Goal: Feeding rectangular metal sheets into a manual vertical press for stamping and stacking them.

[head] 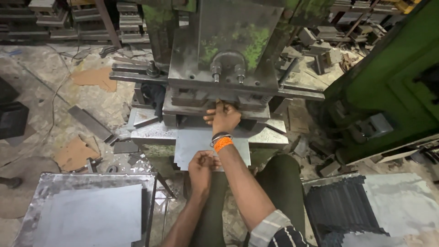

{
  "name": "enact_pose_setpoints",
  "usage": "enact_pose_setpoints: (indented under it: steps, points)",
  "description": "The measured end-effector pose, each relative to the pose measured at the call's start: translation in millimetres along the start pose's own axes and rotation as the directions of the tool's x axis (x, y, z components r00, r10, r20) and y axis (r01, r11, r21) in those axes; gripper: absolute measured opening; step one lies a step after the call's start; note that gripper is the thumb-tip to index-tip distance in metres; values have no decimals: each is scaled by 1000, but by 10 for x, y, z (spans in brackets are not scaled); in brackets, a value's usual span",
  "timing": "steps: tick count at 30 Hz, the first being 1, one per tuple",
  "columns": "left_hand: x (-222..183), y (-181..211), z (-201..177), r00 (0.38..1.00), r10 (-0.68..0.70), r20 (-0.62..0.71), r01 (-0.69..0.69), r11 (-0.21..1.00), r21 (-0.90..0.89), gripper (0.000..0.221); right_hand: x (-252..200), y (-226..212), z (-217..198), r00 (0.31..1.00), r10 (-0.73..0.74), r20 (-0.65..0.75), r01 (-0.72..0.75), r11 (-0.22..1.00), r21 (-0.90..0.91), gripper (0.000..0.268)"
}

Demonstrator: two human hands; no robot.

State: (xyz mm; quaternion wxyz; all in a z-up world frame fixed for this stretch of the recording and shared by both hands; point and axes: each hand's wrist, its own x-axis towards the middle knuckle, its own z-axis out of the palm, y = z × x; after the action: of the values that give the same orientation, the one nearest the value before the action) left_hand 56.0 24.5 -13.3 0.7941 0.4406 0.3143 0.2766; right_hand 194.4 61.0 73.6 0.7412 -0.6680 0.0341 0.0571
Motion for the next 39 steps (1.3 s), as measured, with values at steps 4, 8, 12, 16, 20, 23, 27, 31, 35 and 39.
enact_pose_setpoints:
  steps: [4, 8, 12, 16, 20, 23, 27, 31, 35, 39]
  points:
    - [-35, 35, 8, 1000, -4, 5, 4, 1000, 19, 14, 112, 90, 45, 1000, 24, 20, -25, 999, 37, 22]
    - [-66, 45, -6, 1000, 22, -5, -22, 1000, -9, 15, 533, 320, 206, 979, 165, -116, -150, 980, 133, 9]
    - [-18, 9, -94, 997, 59, -51, -62, 995, -75, 10, 415, 175, 183, 979, 139, -146, -102, 967, 234, 9]
    - [-93, 654, -213, 975, 114, -191, -135, 985, -103, 9, -472, -4, -337, 994, 76, -75, -69, 994, 90, 15]
    - [-134, 1139, -354, 869, 262, -420, -313, 948, -57, 5, -1223, 300, -867, 978, 202, -45, -200, 979, 37, 18]
    - [-37, 1309, -471, 839, 299, -455, -346, 938, -23, 3, -1453, 543, -1104, 965, 261, -21, -261, 964, -53, 20]
    - [91, 1348, -623, 844, 360, -398, -423, 902, -82, 8, -1350, 738, -1302, 966, 249, 67, -216, 924, -316, 33]
    - [123, 1384, -930, 822, 391, -414, -443, 896, -32, 8, -1455, 693, -1126, 956, 247, 155, -193, 934, -299, 31]
    - [142, 1372, -1694, 635, 708, -308, -446, 662, 603, 15, -1847, 916, -754, 801, 421, 425, -294, 896, -332, 16]
    - [-94, 1285, -2531, 506, 862, -7, -93, 63, 994, 55, -2163, 1594, -503, 665, 519, 537, -387, 855, -345, 53]
